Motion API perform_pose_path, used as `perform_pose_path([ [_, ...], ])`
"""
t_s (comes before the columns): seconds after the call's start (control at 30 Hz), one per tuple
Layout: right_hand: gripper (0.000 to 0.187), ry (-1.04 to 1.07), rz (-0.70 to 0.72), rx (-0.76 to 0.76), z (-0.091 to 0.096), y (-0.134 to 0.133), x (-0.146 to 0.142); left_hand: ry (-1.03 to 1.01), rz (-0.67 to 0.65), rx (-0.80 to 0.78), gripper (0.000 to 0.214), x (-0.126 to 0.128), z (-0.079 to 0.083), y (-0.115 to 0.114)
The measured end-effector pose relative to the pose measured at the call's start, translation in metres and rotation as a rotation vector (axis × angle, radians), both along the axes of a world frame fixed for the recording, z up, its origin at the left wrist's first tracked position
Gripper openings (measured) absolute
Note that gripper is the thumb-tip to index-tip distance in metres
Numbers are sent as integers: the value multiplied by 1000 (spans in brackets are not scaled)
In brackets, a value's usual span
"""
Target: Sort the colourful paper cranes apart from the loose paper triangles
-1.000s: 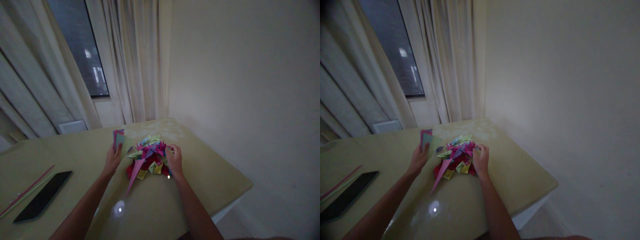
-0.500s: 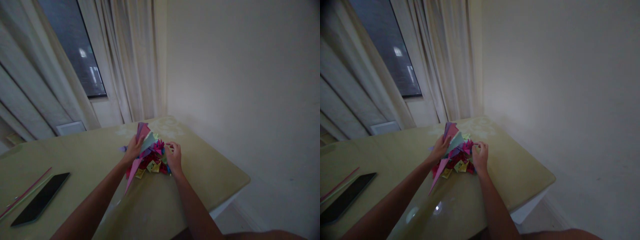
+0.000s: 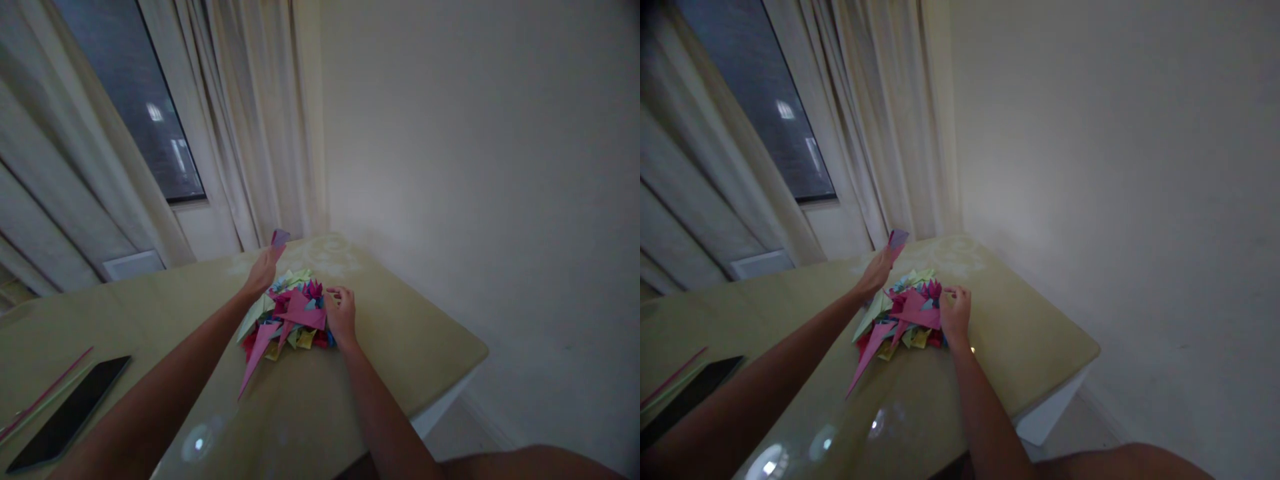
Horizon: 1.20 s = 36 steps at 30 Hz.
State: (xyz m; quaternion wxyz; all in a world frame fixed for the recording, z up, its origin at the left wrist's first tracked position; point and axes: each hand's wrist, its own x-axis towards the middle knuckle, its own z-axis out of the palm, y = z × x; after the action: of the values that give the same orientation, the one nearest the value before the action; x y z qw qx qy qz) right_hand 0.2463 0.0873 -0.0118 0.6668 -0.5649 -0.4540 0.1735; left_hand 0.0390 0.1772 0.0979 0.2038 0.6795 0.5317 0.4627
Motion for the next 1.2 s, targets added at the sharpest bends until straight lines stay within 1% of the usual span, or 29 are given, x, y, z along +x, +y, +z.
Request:
perform_pose_path([
  [0.1,19,-1,-15,2,-3,3,1,66,41,-29,63,-4,2,8],
  [0.3,16,-17,-8,-1,-7,6,0,178,41,-49,48,-19,3,19],
  [0.4,16,-17,-2,4,-6,4,-1,213,46,-46,45,-25,3,23],
  [0.5,17,-20,6,3,-4,2,-1,229,27,-32,50,-30,1,21],
  [0.6,18,-17,5,1,-2,1,-1,244,-36,-28,51,-35,-2,15],
  [0.7,18,-4,5,2,-3,3,-2,256,-90,-25,43,-41,-7,9],
  [0.8,18,0,-5,10,-5,4,-2,269,-105,-25,35,-47,-11,7],
  [0.93,20,1,-8,13,-6,4,-2,274,-85,-26,31,-53,-7,5],
  [1.0,20,-1,-4,15,-6,4,-1,263,-81,-13,35,-55,-5,0],
  [1.07,20,0,-6,9,-6,4,-1,247,-81,-1,43,-56,-7,-12],
  [1.13,21,5,-10,-5,-6,4,0,233,-82,11,49,-59,-18,-32],
  [1.2,21,-7,-9,-11,-6,4,0,218,-70,19,49,-64,-39,-60],
])
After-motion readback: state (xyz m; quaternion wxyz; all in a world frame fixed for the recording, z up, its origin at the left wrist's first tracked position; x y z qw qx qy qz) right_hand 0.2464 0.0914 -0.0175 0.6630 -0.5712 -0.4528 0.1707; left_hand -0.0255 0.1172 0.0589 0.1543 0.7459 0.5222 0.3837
